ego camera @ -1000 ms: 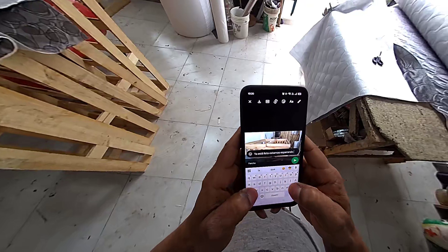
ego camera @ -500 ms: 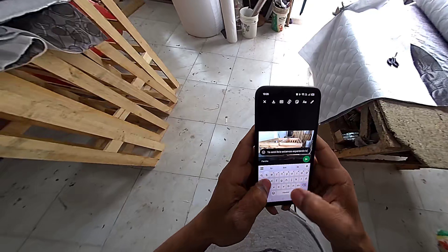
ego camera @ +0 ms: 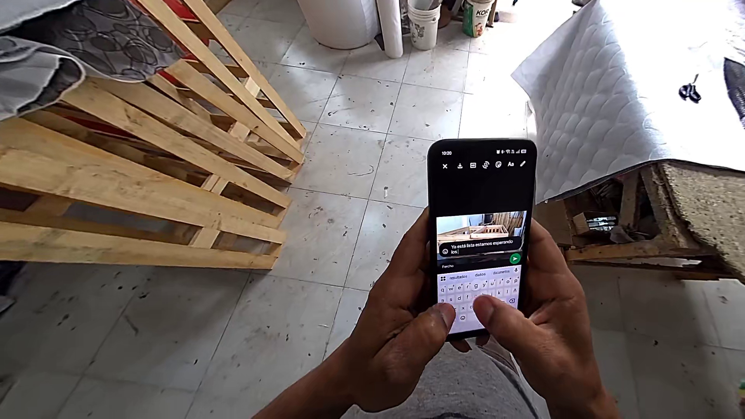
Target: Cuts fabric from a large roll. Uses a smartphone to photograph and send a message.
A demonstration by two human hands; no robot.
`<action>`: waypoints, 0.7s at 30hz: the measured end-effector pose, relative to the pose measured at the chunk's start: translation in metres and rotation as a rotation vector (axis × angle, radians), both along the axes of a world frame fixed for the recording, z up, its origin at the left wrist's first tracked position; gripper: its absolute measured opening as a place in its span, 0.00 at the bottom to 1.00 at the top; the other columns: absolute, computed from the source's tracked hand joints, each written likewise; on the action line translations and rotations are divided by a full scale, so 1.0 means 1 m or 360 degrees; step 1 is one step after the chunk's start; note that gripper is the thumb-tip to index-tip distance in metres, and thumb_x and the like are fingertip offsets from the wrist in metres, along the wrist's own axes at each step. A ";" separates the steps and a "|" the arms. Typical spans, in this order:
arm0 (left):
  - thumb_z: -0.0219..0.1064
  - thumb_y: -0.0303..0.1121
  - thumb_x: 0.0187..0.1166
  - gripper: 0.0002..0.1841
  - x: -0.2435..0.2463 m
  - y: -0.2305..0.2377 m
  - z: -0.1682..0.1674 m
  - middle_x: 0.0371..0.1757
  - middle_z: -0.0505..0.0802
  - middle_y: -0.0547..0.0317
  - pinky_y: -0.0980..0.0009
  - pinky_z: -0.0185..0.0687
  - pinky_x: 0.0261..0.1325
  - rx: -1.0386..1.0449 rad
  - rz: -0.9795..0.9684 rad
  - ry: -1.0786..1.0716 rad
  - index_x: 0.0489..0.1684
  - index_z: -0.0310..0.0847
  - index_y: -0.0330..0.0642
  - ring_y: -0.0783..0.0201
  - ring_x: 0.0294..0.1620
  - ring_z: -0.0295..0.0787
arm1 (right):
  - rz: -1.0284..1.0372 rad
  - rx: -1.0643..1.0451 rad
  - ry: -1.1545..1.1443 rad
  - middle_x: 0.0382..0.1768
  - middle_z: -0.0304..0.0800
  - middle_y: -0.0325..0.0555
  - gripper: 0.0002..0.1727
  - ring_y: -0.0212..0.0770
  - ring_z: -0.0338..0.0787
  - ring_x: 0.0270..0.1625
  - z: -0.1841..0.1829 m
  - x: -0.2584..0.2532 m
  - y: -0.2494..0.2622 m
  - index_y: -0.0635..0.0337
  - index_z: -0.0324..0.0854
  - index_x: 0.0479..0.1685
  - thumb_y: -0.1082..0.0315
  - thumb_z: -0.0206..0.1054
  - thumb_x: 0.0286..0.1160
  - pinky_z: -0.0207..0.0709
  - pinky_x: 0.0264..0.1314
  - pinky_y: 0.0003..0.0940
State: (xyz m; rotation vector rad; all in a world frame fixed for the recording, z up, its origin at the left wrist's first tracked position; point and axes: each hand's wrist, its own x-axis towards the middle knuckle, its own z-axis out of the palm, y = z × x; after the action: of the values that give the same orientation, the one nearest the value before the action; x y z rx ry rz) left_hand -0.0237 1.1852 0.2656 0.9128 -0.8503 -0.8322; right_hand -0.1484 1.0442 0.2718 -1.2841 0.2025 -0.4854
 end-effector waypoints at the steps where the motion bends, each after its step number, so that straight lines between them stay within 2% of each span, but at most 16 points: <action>1: 0.53 0.21 0.77 0.40 0.004 -0.003 -0.002 0.67 0.86 0.48 0.63 0.96 0.37 0.0017 0.0013 0.0004 0.93 0.46 0.54 0.55 0.52 0.94 | 0.0029 0.0010 -0.0011 0.56 0.89 0.54 0.42 0.44 0.95 0.43 -0.003 0.003 -0.003 0.46 0.57 0.89 0.74 0.68 0.71 0.93 0.33 0.35; 4: 0.53 0.20 0.79 0.39 0.017 -0.018 -0.005 0.68 0.86 0.48 0.62 0.96 0.34 0.0054 0.0041 0.0019 0.94 0.46 0.56 0.54 0.52 0.94 | 0.0045 0.0047 -0.0016 0.58 0.88 0.55 0.41 0.44 0.95 0.45 -0.006 0.016 -0.018 0.46 0.56 0.89 0.72 0.67 0.72 0.93 0.34 0.36; 11: 0.56 0.24 0.78 0.41 0.066 -0.090 -0.019 0.70 0.84 0.49 0.62 0.96 0.45 0.0018 -0.0062 0.0098 0.95 0.44 0.55 0.56 0.57 0.92 | -0.0092 0.0072 0.0049 0.52 0.90 0.55 0.36 0.43 0.95 0.40 -0.016 0.067 -0.082 0.46 0.62 0.85 0.72 0.69 0.76 0.92 0.31 0.34; 16: 0.56 0.24 0.80 0.41 0.113 -0.170 -0.028 0.72 0.83 0.49 0.64 0.95 0.46 0.0040 -0.0038 0.0086 0.95 0.41 0.54 0.57 0.57 0.91 | -0.0124 0.0085 0.0037 0.52 0.90 0.55 0.36 0.44 0.96 0.40 -0.030 0.118 -0.164 0.49 0.63 0.84 0.72 0.70 0.75 0.92 0.30 0.34; 18: 0.55 0.25 0.79 0.41 0.136 -0.206 -0.025 0.72 0.83 0.48 0.64 0.95 0.44 0.0039 -0.0030 0.0098 0.95 0.42 0.55 0.56 0.56 0.92 | -0.0020 0.0130 -0.0046 0.55 0.88 0.55 0.35 0.43 0.95 0.43 -0.031 0.140 -0.204 0.49 0.60 0.87 0.68 0.66 0.78 0.92 0.32 0.35; 21: 0.56 0.25 0.80 0.40 0.166 -0.258 -0.016 0.72 0.83 0.47 0.62 0.96 0.41 0.0021 -0.0017 0.0101 0.95 0.42 0.55 0.54 0.56 0.92 | 0.0010 0.0115 -0.0052 0.53 0.89 0.55 0.31 0.43 0.95 0.40 -0.020 0.171 -0.258 0.50 0.61 0.85 0.65 0.62 0.83 0.91 0.29 0.34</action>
State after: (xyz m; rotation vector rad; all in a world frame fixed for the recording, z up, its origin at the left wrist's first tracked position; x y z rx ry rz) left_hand 0.1419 0.9275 0.2497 0.8895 -0.7957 -0.8725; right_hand 0.0229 0.7862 0.2515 -1.2051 0.1870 -0.4893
